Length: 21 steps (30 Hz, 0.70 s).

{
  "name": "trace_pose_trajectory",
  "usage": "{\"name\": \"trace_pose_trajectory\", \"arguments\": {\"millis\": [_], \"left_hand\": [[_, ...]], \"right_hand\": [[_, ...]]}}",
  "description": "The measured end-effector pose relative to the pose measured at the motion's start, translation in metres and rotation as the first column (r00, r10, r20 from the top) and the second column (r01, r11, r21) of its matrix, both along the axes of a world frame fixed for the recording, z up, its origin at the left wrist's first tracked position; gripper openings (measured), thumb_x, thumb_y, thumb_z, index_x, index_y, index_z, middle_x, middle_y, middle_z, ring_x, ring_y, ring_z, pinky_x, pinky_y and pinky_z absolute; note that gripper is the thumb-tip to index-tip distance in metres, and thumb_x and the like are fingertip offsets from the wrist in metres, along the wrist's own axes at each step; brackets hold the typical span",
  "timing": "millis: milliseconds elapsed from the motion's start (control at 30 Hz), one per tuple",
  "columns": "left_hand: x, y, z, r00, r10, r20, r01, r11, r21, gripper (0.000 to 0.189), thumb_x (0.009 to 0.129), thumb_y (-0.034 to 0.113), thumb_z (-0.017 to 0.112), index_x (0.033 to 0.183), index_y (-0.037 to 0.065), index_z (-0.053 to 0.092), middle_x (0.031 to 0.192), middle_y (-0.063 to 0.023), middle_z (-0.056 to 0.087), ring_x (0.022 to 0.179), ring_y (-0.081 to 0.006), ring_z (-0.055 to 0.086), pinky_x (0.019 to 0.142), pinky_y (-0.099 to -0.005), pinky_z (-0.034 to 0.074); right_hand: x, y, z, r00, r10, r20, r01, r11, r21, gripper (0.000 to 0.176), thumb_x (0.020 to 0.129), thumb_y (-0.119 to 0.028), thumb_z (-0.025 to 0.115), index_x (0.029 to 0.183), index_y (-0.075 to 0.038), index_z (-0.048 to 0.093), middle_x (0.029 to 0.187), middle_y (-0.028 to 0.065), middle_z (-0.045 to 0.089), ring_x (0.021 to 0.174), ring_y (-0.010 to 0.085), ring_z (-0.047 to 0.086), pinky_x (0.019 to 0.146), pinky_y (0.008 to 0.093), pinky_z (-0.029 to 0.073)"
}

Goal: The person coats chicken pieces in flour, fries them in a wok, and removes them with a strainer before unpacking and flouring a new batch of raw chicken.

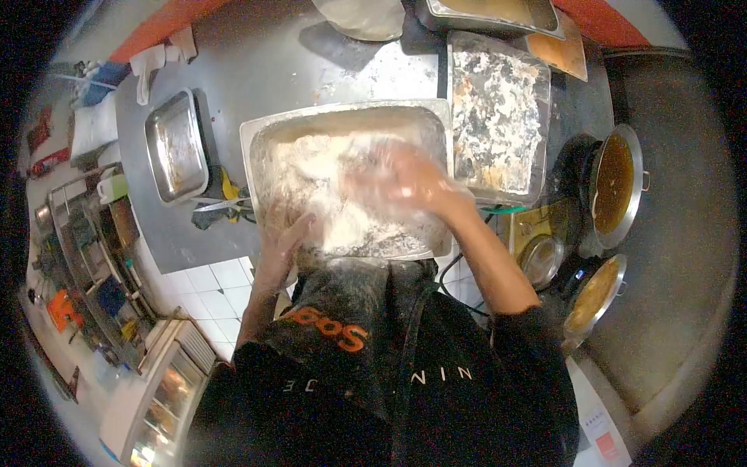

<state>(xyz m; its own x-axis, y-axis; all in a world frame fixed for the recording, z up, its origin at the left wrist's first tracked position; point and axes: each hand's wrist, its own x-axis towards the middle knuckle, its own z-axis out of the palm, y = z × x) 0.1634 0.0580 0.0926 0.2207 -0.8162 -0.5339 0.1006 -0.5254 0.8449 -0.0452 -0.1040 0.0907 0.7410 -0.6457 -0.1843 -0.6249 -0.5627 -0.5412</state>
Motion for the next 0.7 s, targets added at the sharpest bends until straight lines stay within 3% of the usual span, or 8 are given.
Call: {"name": "trace_pose_trajectory", "arguments": {"millis": [33, 133, 300, 367, 433, 467, 567, 700], "left_hand": [[0.008, 0.01, -0.02, 0.991, -0.127, -0.033, 0.128, 0.991, 0.046, 0.061, 0.089, 0.02, 0.065, 0.137, -0.008, 0.039, 0.137, -0.0239, 0.046, 0.115, -0.0263, 0.057, 0.102, -0.0367, 0.045], [0.01, 0.021, -0.059, 0.961, -0.274, 0.037, 0.275, 0.962, -0.003, 0.058, 0.092, 0.022, 0.062, 0.136, -0.008, 0.04, 0.14, -0.0223, 0.044, 0.116, -0.023, 0.057, 0.101, -0.033, 0.044], [-0.012, -0.008, -0.054, 0.997, -0.03, -0.074, 0.018, 0.987, -0.162, 0.054, 0.094, 0.031, 0.057, 0.133, -0.005, 0.046, 0.133, -0.0185, 0.053, 0.113, -0.0232, 0.058, 0.096, -0.0355, 0.046], [-0.015, -0.034, -0.034, 0.992, 0.083, -0.099, -0.043, 0.934, 0.355, 0.052, 0.098, 0.041, 0.044, 0.134, 0.002, 0.051, 0.127, -0.0148, 0.057, 0.114, -0.0258, 0.056, 0.103, -0.0379, 0.04], [-0.018, -0.037, -0.048, 0.911, 0.297, -0.286, -0.164, 0.897, 0.41, 0.054, 0.097, 0.042, 0.044, 0.133, 0.002, 0.051, 0.125, -0.0143, 0.058, 0.112, -0.0261, 0.057, 0.1, -0.0384, 0.042], [-0.02, -0.038, -0.058, 0.755, 0.484, -0.443, -0.257, 0.84, 0.479, 0.055, 0.097, 0.044, 0.044, 0.132, 0.003, 0.051, 0.123, -0.0138, 0.06, 0.111, -0.0263, 0.059, 0.098, -0.0389, 0.045], [-0.016, -0.021, -0.09, 0.596, 0.536, -0.598, -0.407, 0.844, 0.35, 0.056, 0.094, 0.047, 0.049, 0.13, 0.004, 0.052, 0.118, -0.0128, 0.061, 0.106, -0.0254, 0.061, 0.091, -0.0388, 0.05], [-0.008, 0.003, -0.086, 0.873, 0.238, -0.427, -0.219, 0.971, 0.093, 0.058, 0.093, 0.043, 0.054, 0.134, 0.003, 0.049, 0.124, -0.0123, 0.058, 0.109, -0.0261, 0.06, 0.091, -0.0381, 0.051]], "right_hand": [[0.006, -0.012, -0.005, 0.944, -0.251, -0.216, 0.318, 0.868, 0.38, 0.086, 0.082, -0.076, 0.051, 0.143, -0.016, 0.046, 0.104, 0.021, 0.068, 0.092, 0.0228, 0.065, 0.076, 0.0439, 0.052], [0.018, -0.031, -0.022, 0.909, 0.006, -0.416, 0.272, 0.748, 0.606, 0.085, 0.085, -0.075, 0.041, 0.144, -0.014, 0.044, 0.146, 0.0203, 0.042, 0.136, 0.0364, 0.038, 0.115, 0.0427, 0.027], [0.019, -0.019, -0.085, 0.967, 0.151, -0.205, 0.016, 0.768, 0.641, 0.078, 0.089, -0.071, 0.038, 0.144, -0.017, 0.044, 0.15, 0.0134, 0.039, 0.138, 0.0327, 0.036, 0.115, 0.0431, 0.027], [0.028, -0.012, -0.09, 0.967, 0.241, -0.081, -0.117, 0.703, 0.701, 0.076, 0.089, -0.069, 0.044, 0.144, -0.017, 0.044, 0.151, 0.0128, 0.038, 0.14, 0.0308, 0.032, 0.116, 0.0464, 0.026], [0.027, 0.002, -0.1, 0.946, -0.11, -0.306, 0.325, 0.357, 0.876, 0.067, 0.093, -0.06, 0.044, 0.144, -0.015, 0.043, 0.152, 0.0111, 0.037, 0.14, 0.0331, 0.033, 0.119, 0.0446, 0.02], [0.031, -0.003, -0.076, 0.986, -0.077, -0.148, 0.167, 0.492, 0.854, 0.052, 0.096, -0.042, 0.053, 0.136, -0.008, 0.054, 0.139, 0.0117, 0.054, 0.125, 0.0213, 0.052, 0.108, 0.03, 0.037], [0.01, 0.008, -0.161, 0.952, -0.175, 0.251, -0.169, 0.383, 0.908, 0.05, 0.096, -0.041, 0.053, 0.133, -0.007, 0.056, 0.133, 0.0114, 0.058, 0.12, 0.022, 0.055, 0.104, 0.0311, 0.041], [0.035, -0.019, 0.031, 0.999, -0.042, -0.008, 0.031, 0.581, 0.813, 0.078, 0.092, -0.055, 0.052, 0.147, -0.004, 0.034, 0.126, 0.0284, 0.057, 0.111, 0.0333, 0.062, 0.089, 0.0342, 0.055]]}}
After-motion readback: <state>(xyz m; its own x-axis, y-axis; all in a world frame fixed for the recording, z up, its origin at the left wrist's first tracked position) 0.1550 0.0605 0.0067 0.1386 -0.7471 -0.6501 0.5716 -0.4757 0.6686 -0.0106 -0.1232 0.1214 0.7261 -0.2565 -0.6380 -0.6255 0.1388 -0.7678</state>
